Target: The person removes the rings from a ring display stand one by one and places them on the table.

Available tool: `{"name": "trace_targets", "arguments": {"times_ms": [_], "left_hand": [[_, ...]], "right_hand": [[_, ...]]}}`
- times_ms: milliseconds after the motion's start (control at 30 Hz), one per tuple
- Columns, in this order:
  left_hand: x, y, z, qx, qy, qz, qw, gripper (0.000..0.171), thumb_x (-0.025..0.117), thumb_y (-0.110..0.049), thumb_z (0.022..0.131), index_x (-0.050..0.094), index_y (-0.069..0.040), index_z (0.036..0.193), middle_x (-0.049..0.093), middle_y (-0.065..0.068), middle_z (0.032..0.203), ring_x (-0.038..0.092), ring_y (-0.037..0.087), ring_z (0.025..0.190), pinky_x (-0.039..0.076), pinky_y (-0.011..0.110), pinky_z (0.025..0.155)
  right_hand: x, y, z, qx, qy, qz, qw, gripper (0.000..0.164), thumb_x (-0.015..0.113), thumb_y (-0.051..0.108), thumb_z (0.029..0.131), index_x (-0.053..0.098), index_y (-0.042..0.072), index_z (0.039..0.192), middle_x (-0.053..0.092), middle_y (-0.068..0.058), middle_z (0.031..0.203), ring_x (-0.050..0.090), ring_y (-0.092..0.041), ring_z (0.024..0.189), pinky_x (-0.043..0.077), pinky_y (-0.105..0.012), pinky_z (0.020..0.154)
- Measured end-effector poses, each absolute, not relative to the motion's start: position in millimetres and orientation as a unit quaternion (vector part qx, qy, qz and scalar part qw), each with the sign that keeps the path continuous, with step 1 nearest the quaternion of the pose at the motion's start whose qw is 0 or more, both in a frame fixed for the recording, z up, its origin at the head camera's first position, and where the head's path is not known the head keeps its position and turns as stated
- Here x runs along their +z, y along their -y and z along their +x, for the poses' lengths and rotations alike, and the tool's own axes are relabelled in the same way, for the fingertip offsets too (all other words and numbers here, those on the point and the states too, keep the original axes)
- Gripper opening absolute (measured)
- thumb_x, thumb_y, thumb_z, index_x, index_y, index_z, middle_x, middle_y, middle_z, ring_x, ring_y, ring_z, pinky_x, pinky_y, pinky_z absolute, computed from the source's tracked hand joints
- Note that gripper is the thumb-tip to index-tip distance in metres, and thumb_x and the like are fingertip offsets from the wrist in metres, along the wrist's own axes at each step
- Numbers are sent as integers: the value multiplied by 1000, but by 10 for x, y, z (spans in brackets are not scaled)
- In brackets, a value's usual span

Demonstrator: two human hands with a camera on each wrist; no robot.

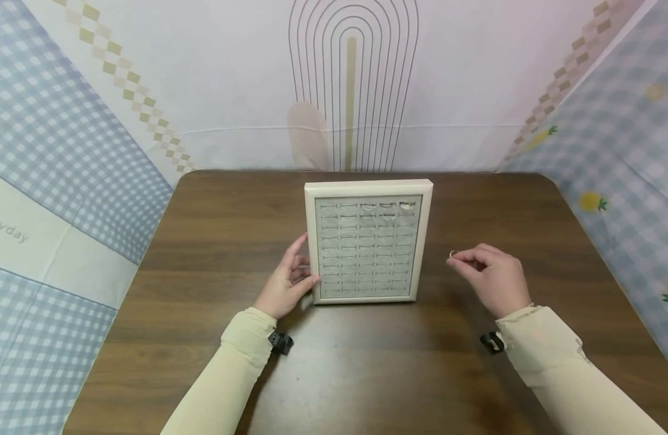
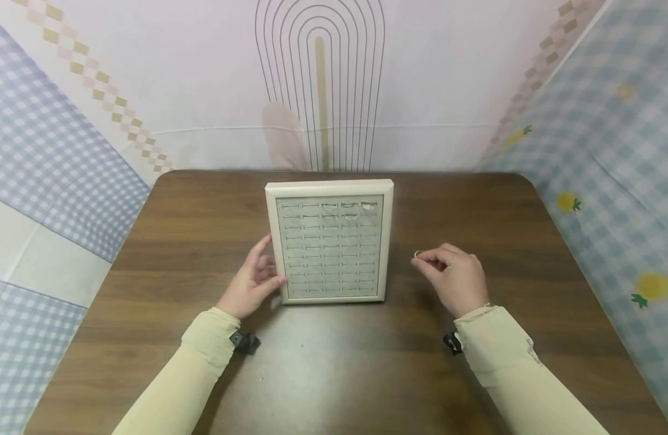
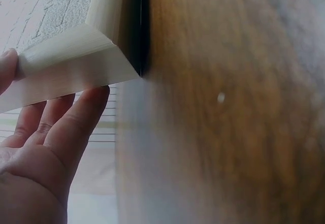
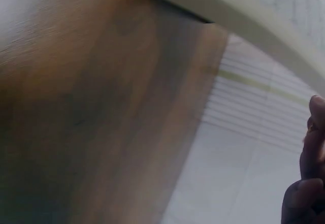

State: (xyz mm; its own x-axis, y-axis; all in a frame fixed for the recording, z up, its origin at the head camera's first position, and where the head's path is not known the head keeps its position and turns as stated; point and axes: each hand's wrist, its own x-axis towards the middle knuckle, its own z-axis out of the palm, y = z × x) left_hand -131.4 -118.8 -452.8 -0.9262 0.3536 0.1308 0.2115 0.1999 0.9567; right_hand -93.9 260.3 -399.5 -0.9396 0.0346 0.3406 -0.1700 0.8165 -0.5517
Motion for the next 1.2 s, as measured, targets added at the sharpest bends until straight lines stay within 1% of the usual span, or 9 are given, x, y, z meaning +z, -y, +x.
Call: {"name": "trace_targets", "arguments": {"times_ms": [67,167,267,367,467,633,900,1200], "left_hand": [[-4527,1191,-1314,605,-773,183,61,89,69,4,91,18,-18,160,63,26,117,66,40,105,55,48,94],[-4527,1193,-1316,607,-771,184,62,89,69,4,92,18,-20,161,63,26,117,66,40,106,55,47,94],[-4529,1194,-1319,607,-769,188,63,89,68,4,92,17,-19,161,63,26,117,66,39,106,55,47,93],[-4536,1194,-1323,608,-767,193,63,88,68,4,92,17,-18,161,63,26,117,66,40,105,55,47,93],[-4536,1195,-1324,609,-766,195,63,88,68,4,92,17,-18,161,63,26,117,66,40,105,55,47,93],[-4526,1200,-1322,611,-764,194,65,88,68,5,92,16,-17,161,63,26,117,66,40,105,55,47,93],[-4522,1203,-1326,612,-763,199,62,88,67,5,92,16,-15,161,63,27,117,67,40,104,55,48,92],[-4529,1205,-1331,609,-766,194,65,89,68,4,92,17,-19,161,63,26,117,66,40,105,55,48,93]], "right_hand": [[-4031,-2653,-910,294,945,22,139,10,80,24,88,80,15,85,68,6,78,49,-11,65,39,-21,54],[-4089,-2719,-865,285,955,13,78,11,77,25,91,81,15,89,72,2,85,53,-14,68,43,-25,56],[-4157,-2768,-833,275,961,4,22,13,76,26,91,81,15,93,74,-1,92,60,-18,75,48,-31,62],[-4223,-2799,-824,266,964,-8,-11,16,75,29,91,81,15,94,75,-3,97,66,-22,82,52,-39,69],[-4281,-2826,-822,263,964,-21,-29,16,75,30,91,80,15,92,75,-5,97,67,-23,85,52,-40,72],[-4378,-2891,-812,277,958,-44,-61,18,76,32,90,80,15,91,75,-6,97,65,-23,86,50,-37,73],[-4436,-2945,-783,275,956,-58,-86,22,74,34,91,79,13,93,74,-11,102,66,-30,93,50,-47,79],[-4479,-2974,-762,272,956,-52,-96,20,76,32,90,80,13,92,75,-9,101,67,-34,97,51,-53,83]]}}
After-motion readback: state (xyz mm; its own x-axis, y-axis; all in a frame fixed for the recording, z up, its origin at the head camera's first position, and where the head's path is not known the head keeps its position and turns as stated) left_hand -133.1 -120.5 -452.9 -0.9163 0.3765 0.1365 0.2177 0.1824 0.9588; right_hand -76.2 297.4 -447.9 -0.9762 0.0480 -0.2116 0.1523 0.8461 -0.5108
